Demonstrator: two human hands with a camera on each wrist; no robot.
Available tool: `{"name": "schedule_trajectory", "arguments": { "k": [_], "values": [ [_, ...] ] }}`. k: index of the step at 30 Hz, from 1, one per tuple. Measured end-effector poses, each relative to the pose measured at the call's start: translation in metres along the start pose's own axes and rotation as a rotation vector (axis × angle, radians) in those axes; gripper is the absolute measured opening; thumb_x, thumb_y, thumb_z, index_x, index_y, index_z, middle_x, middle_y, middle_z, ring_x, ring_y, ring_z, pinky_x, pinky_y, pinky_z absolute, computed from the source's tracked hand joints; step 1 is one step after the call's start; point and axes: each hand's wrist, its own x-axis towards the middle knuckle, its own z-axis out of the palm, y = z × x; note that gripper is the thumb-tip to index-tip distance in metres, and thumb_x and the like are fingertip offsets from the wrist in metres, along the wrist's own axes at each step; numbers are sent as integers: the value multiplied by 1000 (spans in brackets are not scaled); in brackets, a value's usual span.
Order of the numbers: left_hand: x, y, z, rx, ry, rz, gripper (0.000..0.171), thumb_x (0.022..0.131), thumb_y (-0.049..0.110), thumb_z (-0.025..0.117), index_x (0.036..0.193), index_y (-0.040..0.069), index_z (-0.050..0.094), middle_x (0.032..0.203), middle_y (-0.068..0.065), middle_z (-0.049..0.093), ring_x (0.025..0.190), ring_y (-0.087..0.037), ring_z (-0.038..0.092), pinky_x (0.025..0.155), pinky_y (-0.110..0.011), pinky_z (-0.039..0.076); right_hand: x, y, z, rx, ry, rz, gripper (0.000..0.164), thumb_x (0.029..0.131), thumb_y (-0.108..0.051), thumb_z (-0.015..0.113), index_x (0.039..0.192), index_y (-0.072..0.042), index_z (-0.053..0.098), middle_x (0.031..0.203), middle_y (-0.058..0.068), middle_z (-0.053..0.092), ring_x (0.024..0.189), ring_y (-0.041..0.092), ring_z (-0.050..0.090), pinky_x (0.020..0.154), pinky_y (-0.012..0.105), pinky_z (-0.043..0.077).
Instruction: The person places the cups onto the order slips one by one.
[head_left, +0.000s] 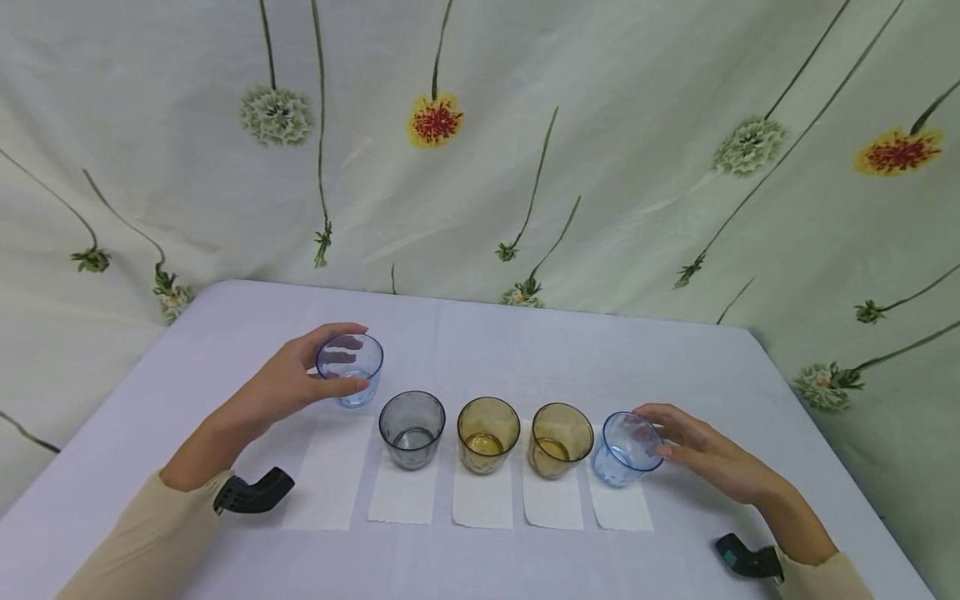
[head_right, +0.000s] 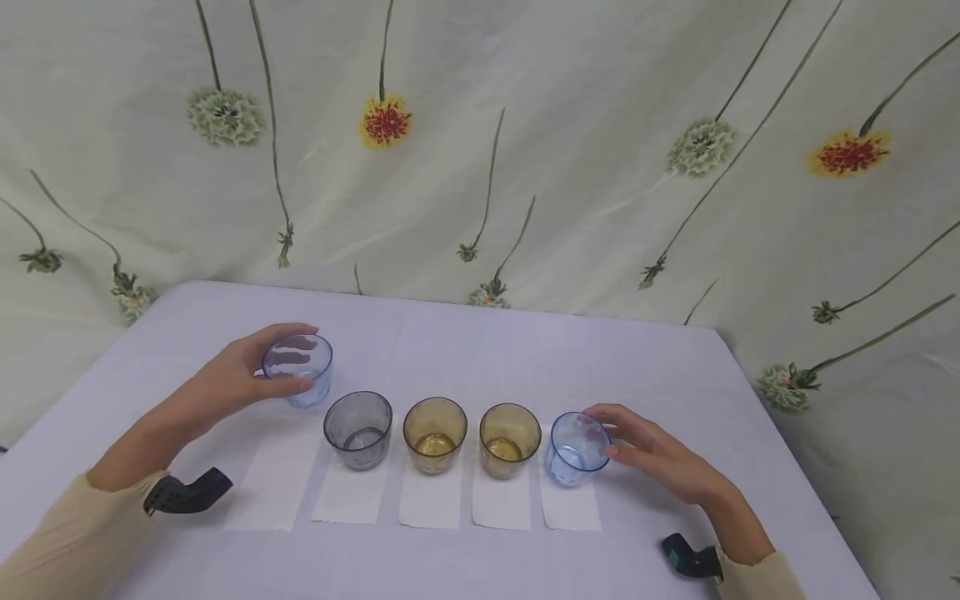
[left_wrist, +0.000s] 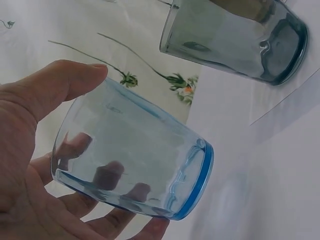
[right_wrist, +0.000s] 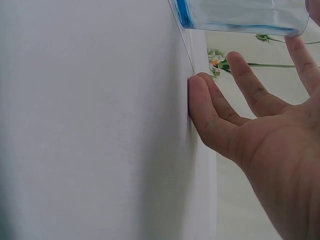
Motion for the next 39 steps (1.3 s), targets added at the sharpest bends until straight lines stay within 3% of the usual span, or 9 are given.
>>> {"name": "schedule_trajectory", "arguments": {
  "k": [4,9,15,24,31,39],
  "values": [
    [-5,-1,2,10,-14,8,71,87,29,79,148,19,44,146,-17,49,130,-36,53,87,-23,52,0,1,0,9,-6,-7,46,106,-10,45,151,-11,38,150,-13,41,130,-9,42,98,18,43],
    [-11,-2,4,10,-44,8,70,85,29,81,145,21,47,144,-15,51,127,-34,56,86,-27,54,-1,0,1,4,2,9,45,106,-12,46,151,-13,39,151,-8,41,129,-8,41,98,19,44],
    [-18,-3,3,-18,-111,54,65,81,24,84,138,24,53,138,-14,54,121,-34,58,83,-29,57,0,-1,0,-1,6,23,45,106,-13,47,151,-14,40,153,-8,39,129,-11,40,98,17,43],
    [-25,-7,-4,70,-201,99,60,80,25,85,132,29,56,129,-10,60,110,-29,57,83,-27,55,0,-3,-1,-10,11,12,45,106,-12,47,151,-14,40,152,-9,41,130,-13,40,99,15,41],
    [-27,-9,-8,64,-264,128,59,81,21,84,133,24,55,129,-14,59,113,-22,58,86,-26,53,1,-1,-1,-1,-2,13,46,106,-12,46,151,-13,38,152,-11,41,131,-13,39,99,15,41],
    [-26,-10,-8,27,-320,127,63,81,18,84,136,11,53,132,-19,56,115,-27,57,87,-29,55,0,-1,-1,-6,-6,1,45,106,-11,46,151,-13,39,152,-10,40,131,-12,39,99,15,41]
  ]
}}
